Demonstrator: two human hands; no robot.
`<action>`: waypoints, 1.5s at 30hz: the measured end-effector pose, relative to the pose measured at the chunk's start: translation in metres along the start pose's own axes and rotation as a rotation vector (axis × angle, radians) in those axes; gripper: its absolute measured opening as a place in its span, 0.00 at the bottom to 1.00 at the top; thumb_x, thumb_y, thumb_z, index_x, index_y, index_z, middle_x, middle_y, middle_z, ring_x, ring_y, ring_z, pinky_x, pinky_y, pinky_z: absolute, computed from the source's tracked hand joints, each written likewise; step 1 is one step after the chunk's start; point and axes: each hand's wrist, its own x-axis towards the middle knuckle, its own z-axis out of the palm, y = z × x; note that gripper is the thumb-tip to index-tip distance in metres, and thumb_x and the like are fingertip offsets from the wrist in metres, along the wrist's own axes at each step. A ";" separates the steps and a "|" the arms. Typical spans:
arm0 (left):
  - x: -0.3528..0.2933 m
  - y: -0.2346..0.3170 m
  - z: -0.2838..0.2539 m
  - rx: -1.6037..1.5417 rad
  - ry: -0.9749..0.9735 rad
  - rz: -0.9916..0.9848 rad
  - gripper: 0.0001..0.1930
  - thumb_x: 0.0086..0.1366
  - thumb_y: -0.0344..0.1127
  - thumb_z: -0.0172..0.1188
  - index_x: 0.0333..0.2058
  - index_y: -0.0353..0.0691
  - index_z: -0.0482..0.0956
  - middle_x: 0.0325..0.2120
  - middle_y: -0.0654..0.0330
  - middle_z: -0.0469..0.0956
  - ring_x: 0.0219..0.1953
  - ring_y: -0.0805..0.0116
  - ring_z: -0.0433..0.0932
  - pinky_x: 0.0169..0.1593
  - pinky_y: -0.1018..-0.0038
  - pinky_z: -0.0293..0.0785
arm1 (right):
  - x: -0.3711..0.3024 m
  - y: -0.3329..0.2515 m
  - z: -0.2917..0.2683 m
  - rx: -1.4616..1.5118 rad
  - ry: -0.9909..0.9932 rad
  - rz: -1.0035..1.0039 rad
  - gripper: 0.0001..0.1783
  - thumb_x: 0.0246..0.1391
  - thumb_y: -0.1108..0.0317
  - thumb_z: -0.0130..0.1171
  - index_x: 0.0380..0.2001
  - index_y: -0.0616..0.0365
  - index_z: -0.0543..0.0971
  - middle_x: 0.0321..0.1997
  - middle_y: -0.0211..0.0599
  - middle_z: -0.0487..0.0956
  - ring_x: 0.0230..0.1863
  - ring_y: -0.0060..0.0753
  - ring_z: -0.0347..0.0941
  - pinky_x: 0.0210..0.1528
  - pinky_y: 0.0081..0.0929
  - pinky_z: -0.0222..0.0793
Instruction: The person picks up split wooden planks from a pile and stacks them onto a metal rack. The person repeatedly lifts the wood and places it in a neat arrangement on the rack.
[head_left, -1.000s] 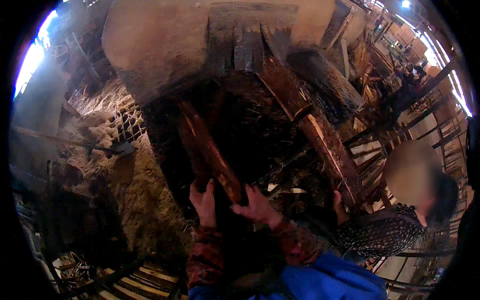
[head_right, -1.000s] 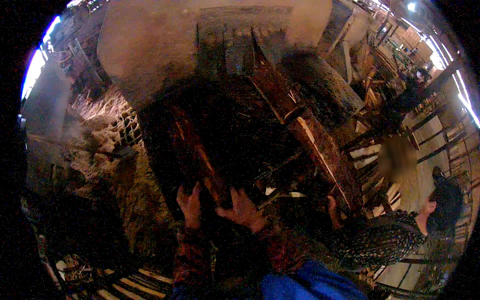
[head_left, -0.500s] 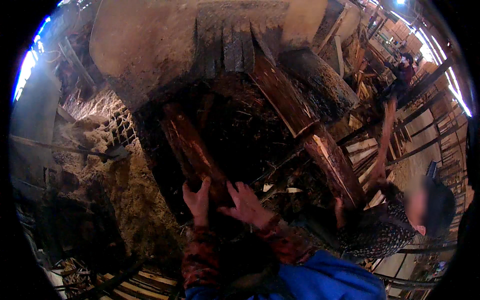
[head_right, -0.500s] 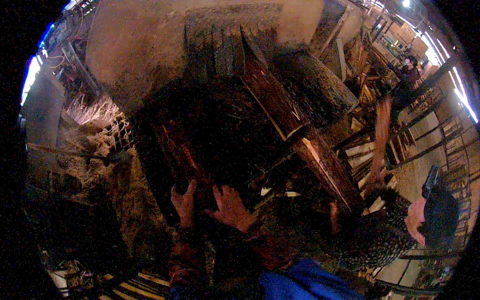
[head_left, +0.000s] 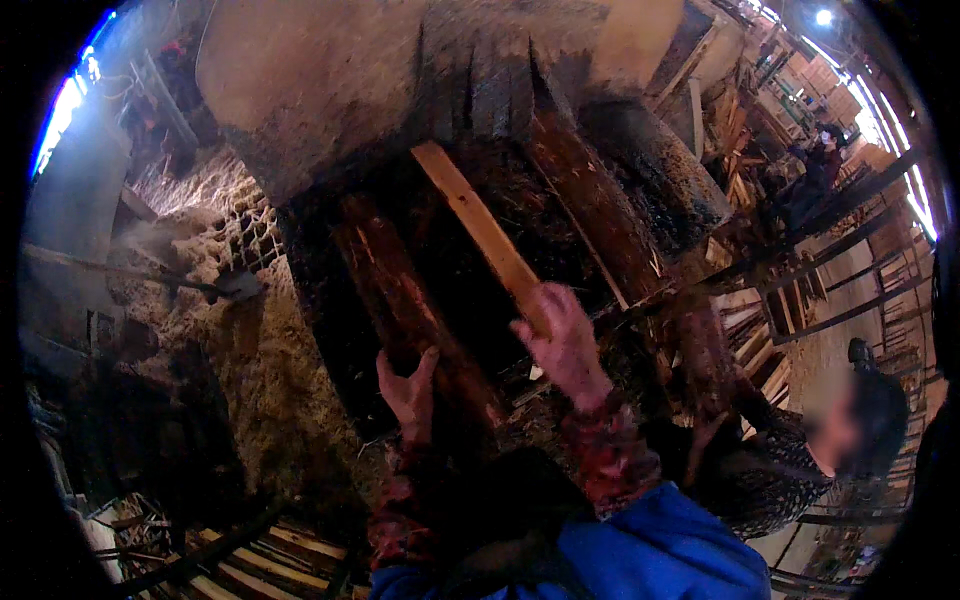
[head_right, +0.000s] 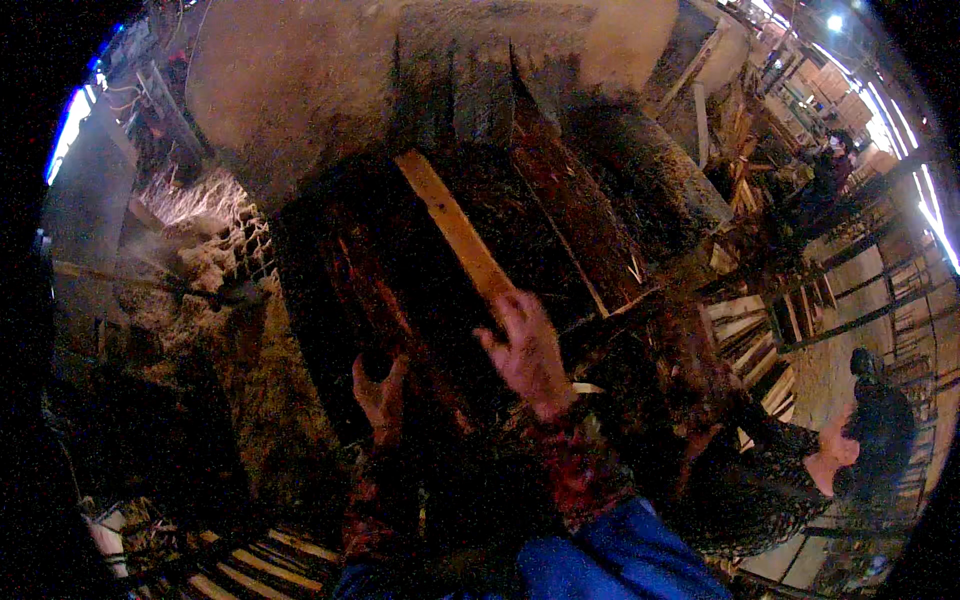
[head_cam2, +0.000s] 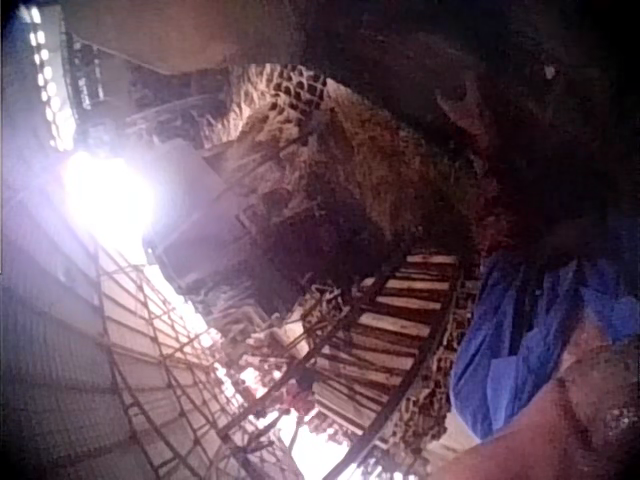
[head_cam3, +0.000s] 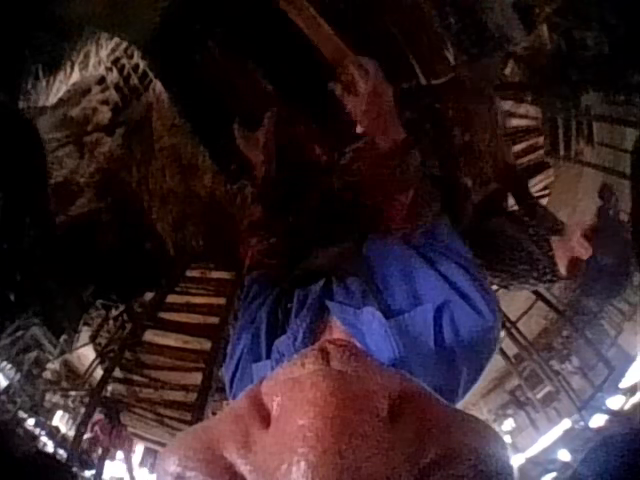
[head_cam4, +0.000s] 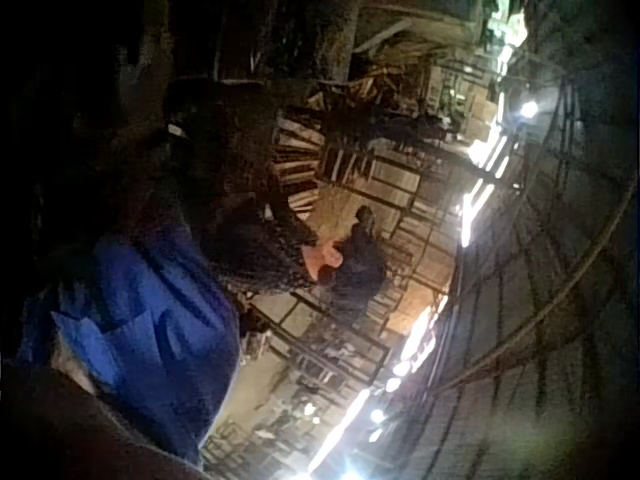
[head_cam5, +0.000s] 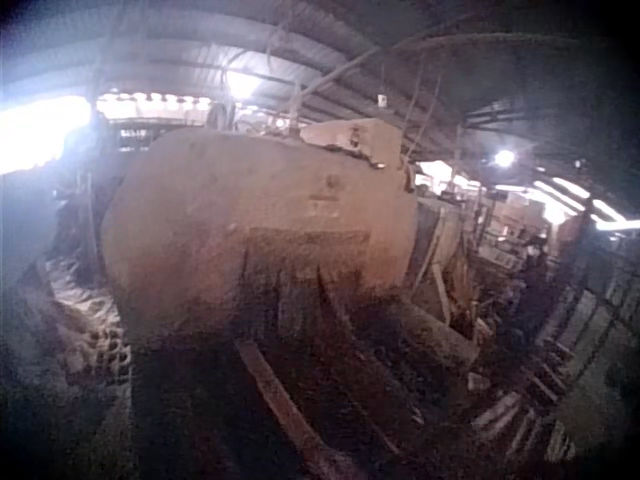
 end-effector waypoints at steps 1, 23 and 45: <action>0.003 -0.013 -0.001 0.020 0.000 0.081 0.32 0.49 0.37 0.71 0.51 0.32 0.67 0.44 0.54 0.75 0.44 0.64 0.73 0.50 0.69 0.69 | 0.004 0.018 0.001 -0.055 0.014 0.002 0.28 0.48 0.59 0.62 0.49 0.64 0.71 0.53 0.50 0.69 0.51 0.52 0.68 0.51 0.39 0.68; 0.007 -0.039 -0.012 -0.024 -0.009 0.099 0.30 0.53 0.32 0.68 0.53 0.30 0.65 0.47 0.53 0.72 0.47 0.63 0.71 0.50 0.67 0.71 | 0.016 0.225 -0.084 -0.409 -0.089 0.441 0.36 0.46 0.40 0.61 0.49 0.59 0.73 0.44 0.55 0.74 0.45 0.52 0.71 0.52 0.48 0.67; 0.019 -0.048 -0.015 -0.132 -0.030 0.078 0.33 0.48 0.40 0.72 0.50 0.33 0.69 0.46 0.54 0.74 0.46 0.63 0.74 0.50 0.67 0.70 | 0.010 0.036 0.002 0.129 0.074 0.341 0.24 0.49 0.61 0.62 0.45 0.67 0.73 0.42 0.56 0.76 0.44 0.53 0.74 0.44 0.38 0.71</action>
